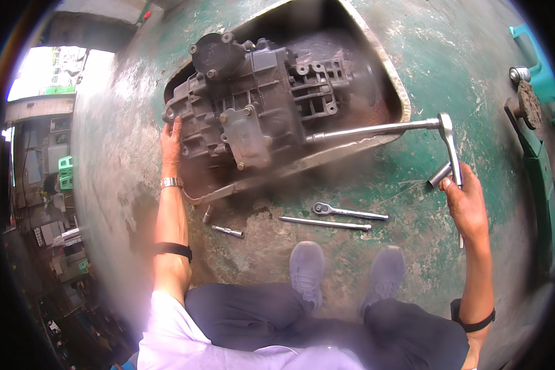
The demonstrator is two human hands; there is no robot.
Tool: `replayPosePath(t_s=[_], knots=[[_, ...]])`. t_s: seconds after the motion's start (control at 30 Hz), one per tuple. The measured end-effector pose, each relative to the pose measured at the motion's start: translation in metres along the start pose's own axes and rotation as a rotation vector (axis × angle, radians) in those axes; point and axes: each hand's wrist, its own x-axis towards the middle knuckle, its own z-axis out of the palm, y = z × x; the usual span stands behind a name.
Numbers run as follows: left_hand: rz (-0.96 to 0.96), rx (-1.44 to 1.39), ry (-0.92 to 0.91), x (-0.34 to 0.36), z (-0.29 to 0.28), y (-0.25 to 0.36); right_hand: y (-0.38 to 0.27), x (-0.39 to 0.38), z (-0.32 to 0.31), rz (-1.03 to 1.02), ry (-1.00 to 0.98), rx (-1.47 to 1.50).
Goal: The person uses a ratchet wrench to tighten bolts on a disassembled engine block placed in a metal tray. They repeatedly rotate the ratchet and reposition the tool to access different fasteners on the engine.
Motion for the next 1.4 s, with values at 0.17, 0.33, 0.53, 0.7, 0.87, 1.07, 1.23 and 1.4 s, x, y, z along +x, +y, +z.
replayPosePath(t_s=[0.17,0.33,0.53,0.7,0.87,1.07,1.23,1.4], knots=[[-0.166,-0.281,-0.096,-0.002,0.008,-0.003,0.000,0.009,0.001,-0.061,0.024,-0.082],[-0.309,-0.451,-0.201,-0.010,0.006,0.007,-0.008,0.011,-0.003,-0.047,0.008,-0.089],[-0.338,-0.519,-0.254,-0.020,0.004,0.025,-0.018,0.017,-0.004,-0.025,0.001,-0.101],[-0.351,-0.605,-0.271,-0.035,0.005,0.034,-0.021,0.025,-0.008,0.014,0.005,-0.056],[-0.431,-0.719,-0.199,-0.053,0.008,0.041,-0.030,0.058,-0.022,-0.058,-0.028,-0.172],[-0.412,-0.785,-0.179,-0.068,0.009,0.041,-0.049,0.111,-0.042,-0.146,-0.134,-0.406],[-0.433,-0.810,-0.206,-0.072,0.011,0.051,-0.065,0.152,-0.045,-0.203,-0.099,-0.394],[-0.375,-0.732,-0.178,-0.075,0.011,0.046,-0.059,0.137,-0.041,-0.177,-0.078,-0.425]])
